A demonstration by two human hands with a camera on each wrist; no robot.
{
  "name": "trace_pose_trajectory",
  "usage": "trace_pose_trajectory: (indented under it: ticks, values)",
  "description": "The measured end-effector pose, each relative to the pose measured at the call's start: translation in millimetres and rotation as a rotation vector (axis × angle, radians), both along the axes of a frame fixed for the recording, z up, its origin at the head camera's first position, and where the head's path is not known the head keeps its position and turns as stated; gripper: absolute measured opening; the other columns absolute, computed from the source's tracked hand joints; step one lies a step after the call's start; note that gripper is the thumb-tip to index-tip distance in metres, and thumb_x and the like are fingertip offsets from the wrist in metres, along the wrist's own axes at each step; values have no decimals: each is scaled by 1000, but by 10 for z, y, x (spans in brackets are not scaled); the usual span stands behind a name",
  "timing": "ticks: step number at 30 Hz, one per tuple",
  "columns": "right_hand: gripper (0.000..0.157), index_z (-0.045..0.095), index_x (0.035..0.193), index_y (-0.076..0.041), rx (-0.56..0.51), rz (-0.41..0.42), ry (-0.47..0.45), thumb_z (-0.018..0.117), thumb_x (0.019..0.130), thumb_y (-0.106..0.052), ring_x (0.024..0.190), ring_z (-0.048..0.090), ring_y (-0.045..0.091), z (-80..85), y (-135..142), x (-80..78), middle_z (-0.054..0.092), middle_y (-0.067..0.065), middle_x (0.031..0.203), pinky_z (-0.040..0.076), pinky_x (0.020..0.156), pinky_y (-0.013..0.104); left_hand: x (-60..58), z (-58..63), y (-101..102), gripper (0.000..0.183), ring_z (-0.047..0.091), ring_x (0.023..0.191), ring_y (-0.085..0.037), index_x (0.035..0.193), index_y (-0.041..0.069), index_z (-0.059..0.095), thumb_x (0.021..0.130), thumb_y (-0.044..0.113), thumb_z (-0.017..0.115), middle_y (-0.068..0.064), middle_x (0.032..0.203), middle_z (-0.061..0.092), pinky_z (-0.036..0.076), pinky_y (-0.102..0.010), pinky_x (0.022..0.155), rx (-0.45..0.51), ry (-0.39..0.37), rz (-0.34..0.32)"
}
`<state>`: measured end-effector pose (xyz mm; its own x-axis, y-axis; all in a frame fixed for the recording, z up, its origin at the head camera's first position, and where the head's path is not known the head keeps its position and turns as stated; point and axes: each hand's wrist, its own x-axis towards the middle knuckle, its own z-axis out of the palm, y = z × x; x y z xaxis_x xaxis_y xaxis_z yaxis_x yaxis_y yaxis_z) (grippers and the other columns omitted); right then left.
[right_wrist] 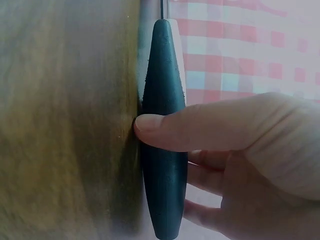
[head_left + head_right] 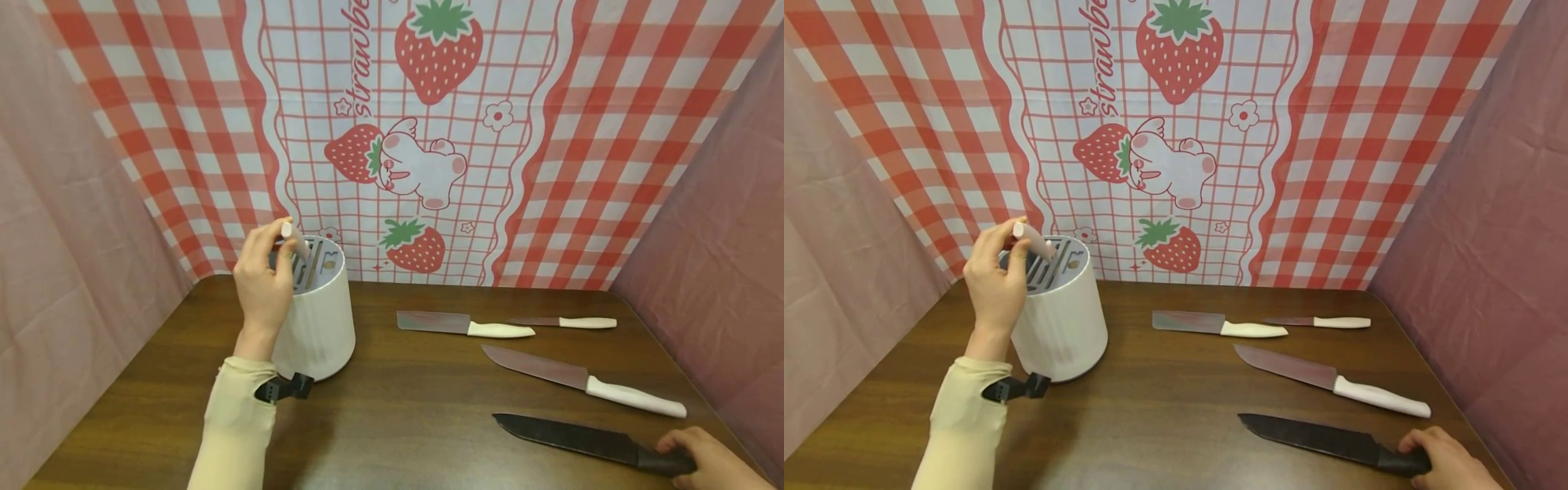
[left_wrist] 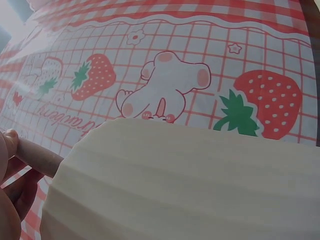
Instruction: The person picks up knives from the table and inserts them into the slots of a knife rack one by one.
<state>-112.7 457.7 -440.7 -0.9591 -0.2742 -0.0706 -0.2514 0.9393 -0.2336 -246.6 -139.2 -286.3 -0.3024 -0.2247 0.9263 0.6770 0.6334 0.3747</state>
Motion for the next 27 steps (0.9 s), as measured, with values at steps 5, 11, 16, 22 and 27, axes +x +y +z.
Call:
trace_pose_trajectory:
  ticks: [5,11,16,22,27]
  values:
    - [34,58,85,-7,2,-92,-107,78,57,-7,89,52,33,20,-57,-2,54,13,94,45,70,50,-11,13,12,26,59,86,-25,108,4,65,82,11,63,-13,97,64,46,-27,77,4,-15,5]
    - [32,58,84,-7,8,-106,-108,77,58,-6,86,52,35,6,-55,7,55,14,94,45,70,49,-34,14,12,25,59,86,-26,108,3,64,85,12,61,-13,98,63,48,-34,76,8,-43,3]
    - [30,59,86,-8,6,-120,-113,76,61,-9,88,52,37,-9,-31,4,55,16,96,45,70,50,-57,17,13,24,59,86,-27,108,1,63,86,10,60,-15,96,63,49,-34,76,7,-56,8]
    - [30,59,86,-9,20,-114,-91,76,62,-12,86,53,32,-13,-16,-4,55,14,95,46,69,47,-80,22,15,25,58,85,-27,109,0,62,87,10,59,-16,97,62,48,-33,77,9,-68,2]
    - [29,59,85,-10,24,-113,-82,76,61,-13,85,53,28,-1,-18,1,56,12,95,46,68,46,-90,16,13,25,58,85,-26,109,0,62,87,10,59,-15,97,62,48,-33,77,11,-71,1]
